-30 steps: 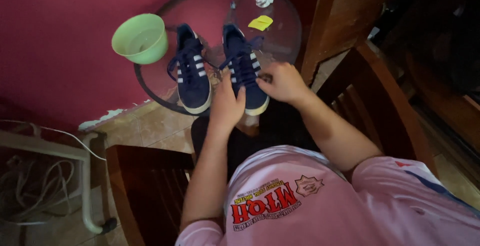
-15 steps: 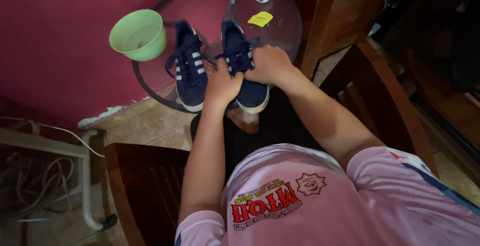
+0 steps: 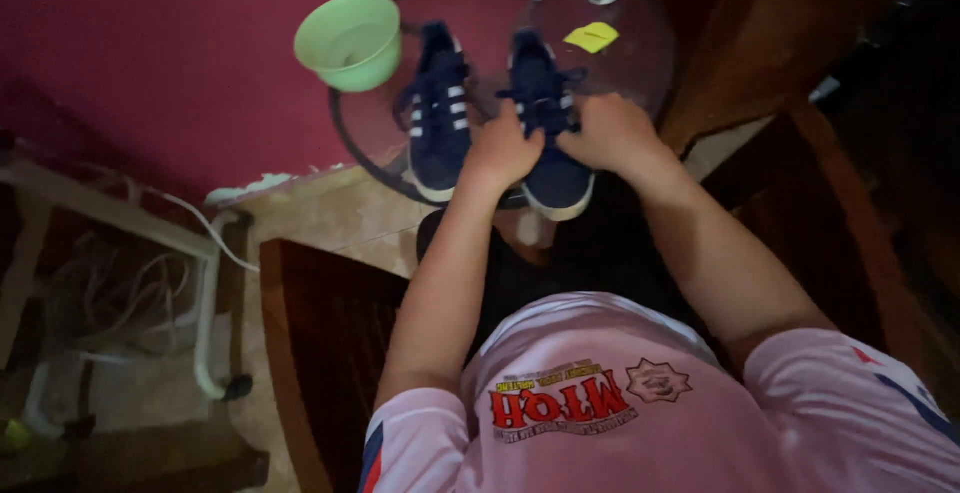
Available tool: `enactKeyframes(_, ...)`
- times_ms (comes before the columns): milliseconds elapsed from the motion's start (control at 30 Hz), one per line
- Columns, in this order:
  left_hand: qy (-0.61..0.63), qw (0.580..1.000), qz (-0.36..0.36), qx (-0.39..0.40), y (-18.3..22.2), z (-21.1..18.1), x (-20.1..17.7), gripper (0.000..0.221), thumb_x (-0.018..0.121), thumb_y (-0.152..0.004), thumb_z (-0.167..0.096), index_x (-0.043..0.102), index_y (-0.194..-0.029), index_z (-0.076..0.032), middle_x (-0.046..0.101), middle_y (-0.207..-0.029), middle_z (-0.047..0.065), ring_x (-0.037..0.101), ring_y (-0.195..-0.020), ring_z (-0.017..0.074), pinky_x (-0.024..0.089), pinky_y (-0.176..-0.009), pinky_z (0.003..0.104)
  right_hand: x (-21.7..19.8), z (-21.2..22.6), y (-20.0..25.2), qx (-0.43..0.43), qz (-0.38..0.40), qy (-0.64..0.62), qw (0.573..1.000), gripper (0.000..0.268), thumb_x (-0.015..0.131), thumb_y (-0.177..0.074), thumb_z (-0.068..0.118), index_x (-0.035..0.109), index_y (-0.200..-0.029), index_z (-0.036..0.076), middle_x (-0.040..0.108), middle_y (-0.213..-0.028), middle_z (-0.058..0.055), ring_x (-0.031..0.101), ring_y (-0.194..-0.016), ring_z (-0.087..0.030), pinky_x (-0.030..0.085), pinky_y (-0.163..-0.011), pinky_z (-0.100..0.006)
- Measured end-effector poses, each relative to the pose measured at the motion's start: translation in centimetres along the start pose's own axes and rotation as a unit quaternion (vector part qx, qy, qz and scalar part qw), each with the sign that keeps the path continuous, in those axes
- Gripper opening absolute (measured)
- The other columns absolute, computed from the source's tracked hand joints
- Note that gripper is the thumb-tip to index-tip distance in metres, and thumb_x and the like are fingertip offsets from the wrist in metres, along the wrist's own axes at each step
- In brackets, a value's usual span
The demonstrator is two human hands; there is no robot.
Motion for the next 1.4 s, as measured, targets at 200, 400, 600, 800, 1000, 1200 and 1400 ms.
enactKeyframes(200, 0.011, 0.999, 0.006, 0.049, 3.3, -1.6, -5.5, 0.061, 0.05, -0.098, -0.052, 0.058, -0.13, -0.001, 0.073, -0.112, 0.029, 0.067, -0.113, 0.052, 0.054, -0.094, 0.063, -2.4, 1.2, 0.7, -0.007, 0.016, 0.048, 0.999, 0.041, 0.067, -0.088, 0.032, 0.076, -0.094, -0.008, 0.074, -0.089, -0.028, 0.071, -0.089, -0.051, 0.059, -0.068, -0.06)
enactKeyframes(400, -0.121, 0.983, -0.131, -0.04, 1.8, 10.5, -12.0, 0.05, 0.06, -0.099, -0.046, 0.062, -0.121, -0.002, 0.067, -0.116, 0.028, 0.068, -0.11, 0.0479, 0.058, -0.089, 0.057, -3.9, 7.6, -0.5, -0.163, -0.062, -0.059, 0.983, 0.031, 0.073, -0.091, 0.024, 0.076, -0.111, 0.0, 0.075, -0.092, -0.021, 0.07, -0.098, -0.046, 0.056, -0.08, -0.054)
enactKeyframes(600, -0.106, 0.992, -0.037, -0.062, 0.2, 15.2, -5.6, 0.067, 0.055, -0.1, -0.049, 0.054, -0.134, 0.008, 0.062, -0.127, 0.034, 0.062, -0.118, 0.0541, 0.053, -0.096, 0.066, 6.0, 11.3, -6.7, -0.172, 0.021, -0.101, 0.98, 0.037, 0.067, -0.091, 0.024, 0.073, -0.118, -0.001, 0.075, -0.106, -0.025, 0.069, -0.107, -0.045, 0.058, -0.088, -0.056)
enactKeyframes(800, -0.039, 0.998, -0.014, -0.043, 6.3, 9.4, -6.7, 0.07, 0.054, -0.099, -0.04, 0.045, -0.142, 0.014, 0.064, -0.12, 0.038, 0.064, -0.115, 0.0542, 0.054, -0.092, 0.065, 8.6, 9.9, -6.0, -0.135, 0.031, -0.083, 0.987, 0.042, 0.061, -0.098, 0.025, 0.069, -0.122, -0.009, 0.073, -0.107, -0.03, 0.071, -0.101, -0.047, 0.061, -0.079, -0.052)
enactKeyframes(1000, 0.013, 0.995, 0.011, -0.096, 5.9, 8.7, -9.5, 0.087, 0.054, -0.092, -0.066, 0.045, -0.143, 0.004, 0.057, -0.136, 0.035, 0.057, -0.129, 0.0501, 0.049, -0.106, 0.06, 4.7, 13.5, -4.0, -0.138, 0.067, -0.032, 0.988, 0.052, 0.069, -0.091, 0.035, 0.07, -0.11, -0.014, 0.071, -0.106, -0.035, 0.07, -0.103, -0.05, 0.061, -0.08, -0.056)
enactKeyframes(1200, 0.035, 0.994, 0.017, -0.107, 5.9, 8.0, -9.8, 0.092, 0.067, -0.085, -0.056, 0.04, -0.146, 0.007, 0.059, -0.136, 0.034, 0.058, -0.131, 0.0467, 0.049, -0.108, 0.055, 8.5, 9.5, -6.3, -0.099, 0.1, -0.07, 0.988, 0.049, 0.07, -0.086, 0.034, 0.073, -0.103, -0.012, 0.072, -0.097, -0.031, 0.071, -0.097, -0.048, 0.062, -0.071, -0.053)
enactKeyframes(1400, 0.035, 0.99, 0.05, -0.125, 8.0, 5.5, -11.1, 0.096, 0.072, -0.076, -0.054, 0.042, -0.143, 0.008, 0.06, -0.136, 0.032, 0.058, -0.132, 0.0441, 0.048, -0.11, 0.054, 8.7, 9.3, -6.0, -0.084, 0.127, -0.025, 0.988, 0.049, 0.066, -0.088, 0.036, 0.073, -0.103, -0.01, 0.073, -0.101, -0.032, 0.07, -0.102, -0.049, 0.062, -0.077, -0.056)
Point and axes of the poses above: each hand's wrist, its own y-axis away from the middle knuckle, its own x-axis out of the palm, z = x × y, the point moved 10 cm from there along -y, towards the middle knuckle
